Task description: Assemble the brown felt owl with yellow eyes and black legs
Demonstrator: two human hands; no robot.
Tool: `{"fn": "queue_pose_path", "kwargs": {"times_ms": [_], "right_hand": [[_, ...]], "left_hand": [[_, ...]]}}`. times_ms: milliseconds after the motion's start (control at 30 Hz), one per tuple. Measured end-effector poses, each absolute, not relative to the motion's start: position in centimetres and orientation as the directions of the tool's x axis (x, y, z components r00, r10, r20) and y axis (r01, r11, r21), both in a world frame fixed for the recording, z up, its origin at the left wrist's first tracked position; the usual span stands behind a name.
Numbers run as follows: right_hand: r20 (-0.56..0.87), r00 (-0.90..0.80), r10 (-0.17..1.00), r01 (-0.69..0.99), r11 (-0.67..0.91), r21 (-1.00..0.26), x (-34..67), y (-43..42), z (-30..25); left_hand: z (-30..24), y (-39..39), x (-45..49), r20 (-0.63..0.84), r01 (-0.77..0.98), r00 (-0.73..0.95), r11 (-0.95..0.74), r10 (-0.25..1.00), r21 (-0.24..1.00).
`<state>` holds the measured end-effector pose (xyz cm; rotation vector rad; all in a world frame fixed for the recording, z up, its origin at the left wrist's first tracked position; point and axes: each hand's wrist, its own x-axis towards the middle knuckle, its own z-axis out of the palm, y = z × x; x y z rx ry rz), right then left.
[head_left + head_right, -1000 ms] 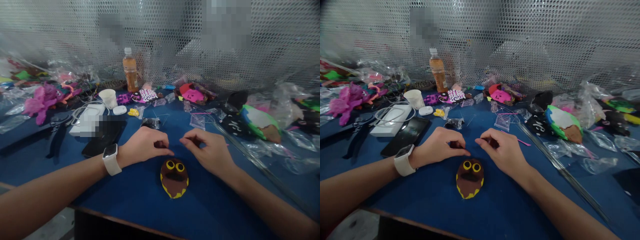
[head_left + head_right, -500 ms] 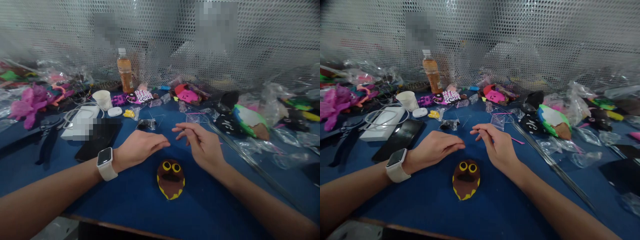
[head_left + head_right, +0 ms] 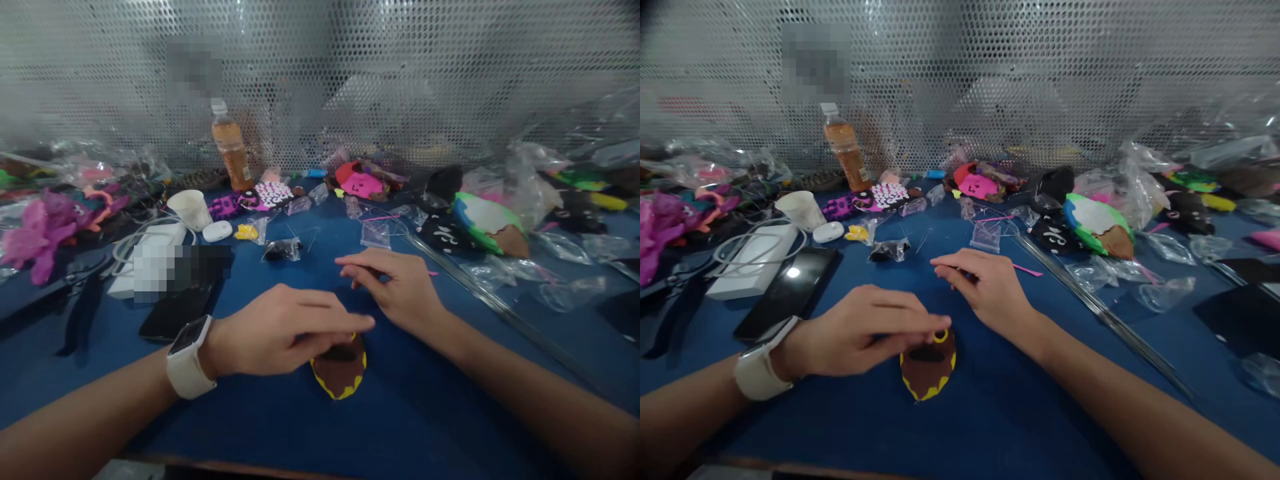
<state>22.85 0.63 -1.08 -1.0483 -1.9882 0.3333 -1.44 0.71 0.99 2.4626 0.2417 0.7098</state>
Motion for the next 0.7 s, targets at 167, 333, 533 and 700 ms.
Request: {"fn": "queue_pose_path", "kwargs": {"times_ms": [167, 333, 533, 700], "right_hand": [[0.477, -0.222, 0.851, 0.483, 0.520, -0.704, 22.8, 0.6, -1.2], [0.469, -0.243, 0.849, 0.472, 0.526, -0.708, 22.9, 0.1, -1.0], [0.501, -0.293, 0.814, 0.570, 0.570, -0.592, 22.8, -0.1, -0.7], [0.313, -0.426, 0.849, 0.614, 0.525, -0.590, 23.0, 0.0, 0.0]], "left_hand": [[2.0, 0.0, -1.7, 0.434, 0.030, 0.860, -0.874, 0.269, 0.484], [2.3, 0.1, -2.5, 0.474, -0.027, 0.799, -0.766, 0.370, 0.643], [2.1, -0.1, -2.7, 0.243, -0.027, 0.938, -0.650, 0.246, 0.760], [0.5, -2.3, -1.4, 0.218, -0.204, 0.975, -0.550, -0.041, 0.810]]}}
